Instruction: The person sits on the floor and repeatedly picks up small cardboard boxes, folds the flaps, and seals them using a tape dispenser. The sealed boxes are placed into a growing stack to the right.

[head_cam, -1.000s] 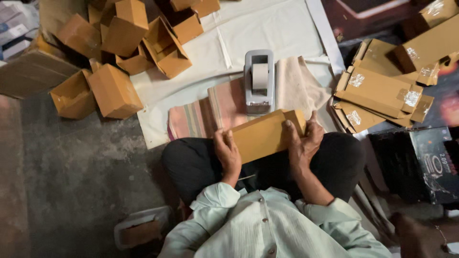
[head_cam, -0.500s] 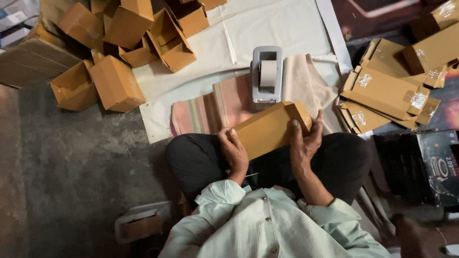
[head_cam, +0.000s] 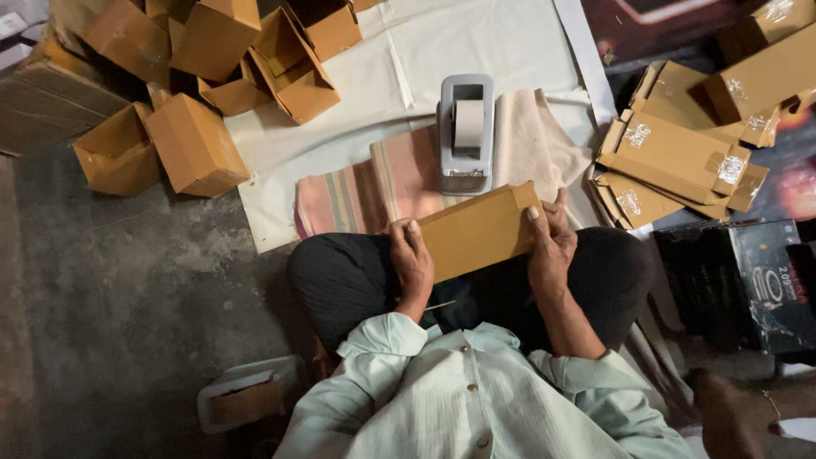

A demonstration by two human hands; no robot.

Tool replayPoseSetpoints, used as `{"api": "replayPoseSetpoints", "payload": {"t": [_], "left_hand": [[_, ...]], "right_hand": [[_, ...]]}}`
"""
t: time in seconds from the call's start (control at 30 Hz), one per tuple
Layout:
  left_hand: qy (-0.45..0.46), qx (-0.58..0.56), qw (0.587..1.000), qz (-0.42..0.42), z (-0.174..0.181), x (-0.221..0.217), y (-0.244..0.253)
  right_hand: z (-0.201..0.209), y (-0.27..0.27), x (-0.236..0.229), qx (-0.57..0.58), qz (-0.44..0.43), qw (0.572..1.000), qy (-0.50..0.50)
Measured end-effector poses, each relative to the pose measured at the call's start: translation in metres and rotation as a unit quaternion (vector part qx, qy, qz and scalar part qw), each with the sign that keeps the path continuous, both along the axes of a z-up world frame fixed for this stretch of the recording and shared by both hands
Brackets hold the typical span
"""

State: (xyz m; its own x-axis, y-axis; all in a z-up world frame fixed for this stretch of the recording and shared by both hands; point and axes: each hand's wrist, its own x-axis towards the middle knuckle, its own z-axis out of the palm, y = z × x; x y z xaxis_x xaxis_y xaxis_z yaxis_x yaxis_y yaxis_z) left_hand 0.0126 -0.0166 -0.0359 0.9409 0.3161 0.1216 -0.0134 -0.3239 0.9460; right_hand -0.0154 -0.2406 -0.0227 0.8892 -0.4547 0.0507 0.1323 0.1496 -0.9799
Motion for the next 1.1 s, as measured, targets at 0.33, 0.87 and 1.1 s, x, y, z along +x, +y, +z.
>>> {"api": "replayPoseSetpoints", "payload": {"t": [0.33, 0.87, 1.1], "left_hand": [[-0.039, 0.028, 0.999, -0.001, 0.009, -0.001, 0.001], [-0.048, 0.093, 0.994, -0.009, 0.013, -0.003, -0.005], [-0.064, 0.113, 0.992, 0.007, 0.008, -0.003, -0.008]], "right_hand": [[0.005, 0.002, -0.001, -0.079, 0.046, 0.995, 0.051], [0.024, -0.012, 0.016, -0.372, 0.123, 0.915, 0.093], [0.035, 0.0, 0.008, -0.37, 0.061, 0.923, 0.091]]}}
